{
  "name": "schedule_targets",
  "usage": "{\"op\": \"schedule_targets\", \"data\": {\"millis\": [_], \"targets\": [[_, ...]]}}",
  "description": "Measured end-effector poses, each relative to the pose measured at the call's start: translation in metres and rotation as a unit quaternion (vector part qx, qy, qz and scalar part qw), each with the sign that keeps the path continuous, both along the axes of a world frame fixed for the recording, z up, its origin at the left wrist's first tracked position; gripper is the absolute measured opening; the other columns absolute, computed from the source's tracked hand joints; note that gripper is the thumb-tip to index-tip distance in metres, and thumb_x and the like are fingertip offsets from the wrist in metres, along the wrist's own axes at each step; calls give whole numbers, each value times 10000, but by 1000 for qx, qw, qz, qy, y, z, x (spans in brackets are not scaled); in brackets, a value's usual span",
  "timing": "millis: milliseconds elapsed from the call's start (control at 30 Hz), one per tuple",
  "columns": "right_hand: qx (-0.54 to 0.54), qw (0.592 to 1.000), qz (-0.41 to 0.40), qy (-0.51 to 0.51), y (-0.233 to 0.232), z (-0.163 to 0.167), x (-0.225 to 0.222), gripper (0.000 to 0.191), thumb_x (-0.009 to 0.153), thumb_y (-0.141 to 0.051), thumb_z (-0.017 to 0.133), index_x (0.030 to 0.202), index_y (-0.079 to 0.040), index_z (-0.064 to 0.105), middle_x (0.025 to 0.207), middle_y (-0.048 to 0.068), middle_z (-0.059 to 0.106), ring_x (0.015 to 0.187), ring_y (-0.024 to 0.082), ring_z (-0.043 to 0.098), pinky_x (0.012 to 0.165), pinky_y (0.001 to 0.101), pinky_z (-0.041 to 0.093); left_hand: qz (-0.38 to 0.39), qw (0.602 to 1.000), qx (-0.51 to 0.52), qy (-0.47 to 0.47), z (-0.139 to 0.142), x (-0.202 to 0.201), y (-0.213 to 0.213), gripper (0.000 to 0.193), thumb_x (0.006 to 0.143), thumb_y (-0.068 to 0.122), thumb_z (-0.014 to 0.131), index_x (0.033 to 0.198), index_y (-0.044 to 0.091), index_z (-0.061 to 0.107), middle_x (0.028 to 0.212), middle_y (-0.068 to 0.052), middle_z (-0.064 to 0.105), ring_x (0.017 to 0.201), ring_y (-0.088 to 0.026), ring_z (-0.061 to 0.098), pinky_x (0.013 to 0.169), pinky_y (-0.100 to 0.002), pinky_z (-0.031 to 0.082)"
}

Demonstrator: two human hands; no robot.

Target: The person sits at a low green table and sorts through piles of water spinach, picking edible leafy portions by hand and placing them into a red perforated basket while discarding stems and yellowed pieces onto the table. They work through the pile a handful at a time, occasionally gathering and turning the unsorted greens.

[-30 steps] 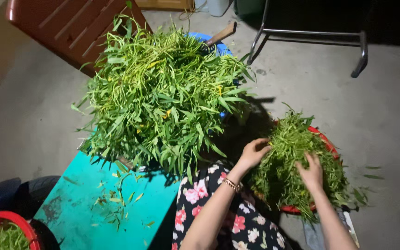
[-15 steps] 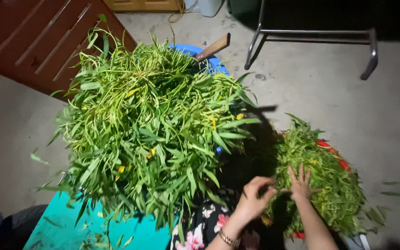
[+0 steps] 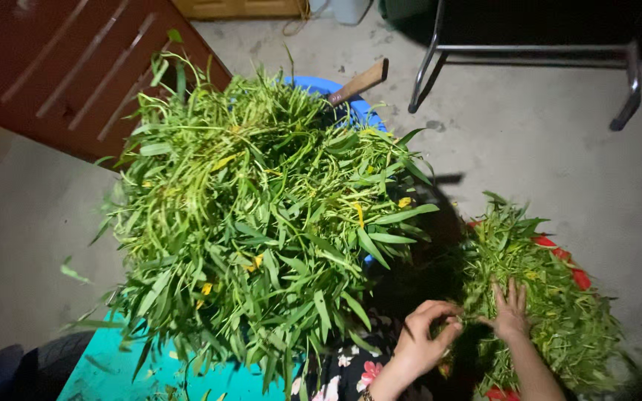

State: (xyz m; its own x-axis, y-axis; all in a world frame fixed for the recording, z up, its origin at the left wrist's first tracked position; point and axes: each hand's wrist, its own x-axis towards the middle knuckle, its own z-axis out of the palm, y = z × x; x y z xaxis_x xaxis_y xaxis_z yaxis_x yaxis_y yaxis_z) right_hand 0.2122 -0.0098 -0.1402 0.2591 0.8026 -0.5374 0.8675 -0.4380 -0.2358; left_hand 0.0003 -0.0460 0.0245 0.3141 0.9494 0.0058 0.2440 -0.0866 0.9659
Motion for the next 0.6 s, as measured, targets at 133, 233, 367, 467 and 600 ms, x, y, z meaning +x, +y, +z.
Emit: {"op": "schedule_targets", "data": {"millis": [133, 233, 367, 467, 600], "targets": [[179, 968, -1, 177, 3, 21, 25, 1283, 538, -407, 945, 1565, -485, 181, 1700, -9, -36, 1556, 313, -50, 1181, 678, 230, 16, 1000, -4, -22, -14, -3, 10, 198, 954, 89, 709, 1140, 31, 741, 1106, -108, 718, 1026, -210, 688, 925, -305, 543], [131, 975, -49, 170, 0, 34, 43, 1113, 684, -394, 896, 1593, -424, 255, 1734, 18, 55, 1567, 316, 129, 1164, 625, 281, 56, 990, -91, -89, -22, -4, 7, 184, 977, 117, 689, 1133, 32, 737, 1080, -65, 718, 953, -133, 672, 869, -281, 545], [191, 970, -94, 118, 2, 53, 59, 657, 844, -326, 820, 1444, -262, 558, 1596, 94, 420, 1400, 305, 471, 1085, 479, 460, 79, 984, -91, -133, -7, -21, -5, 203, 981, 114, 673, 1162, 35, 720, 1130, -21, 747, 1019, -78, 672, 934, -254, 532], [322, 899, -124, 268, 9, 63, 47, 325, 962, -284, 752, 1219, -88, 714, 1185, 129, 688, 1084, 215, 633, 940, 352, 510, 87, 984, -67, -137, 21, -36, -14, 223, 990, 109, 668, 1189, 26, 724, 1124, -28, 753, 1028, -81, 666, 944, -253, 522], [383, 814, -90, 428, 35, 72, 1, 214, 1021, -205, 678, 1072, -3, 728, 893, 45, 705, 789, 87, 582, 721, 242, 468, 98, 977, -33, -188, 71, -63, -17, 217, 1000, 101, 656, 1196, 25, 711, 1120, -13, 744, 1043, -80, 660, 969, -258, 520]]}}
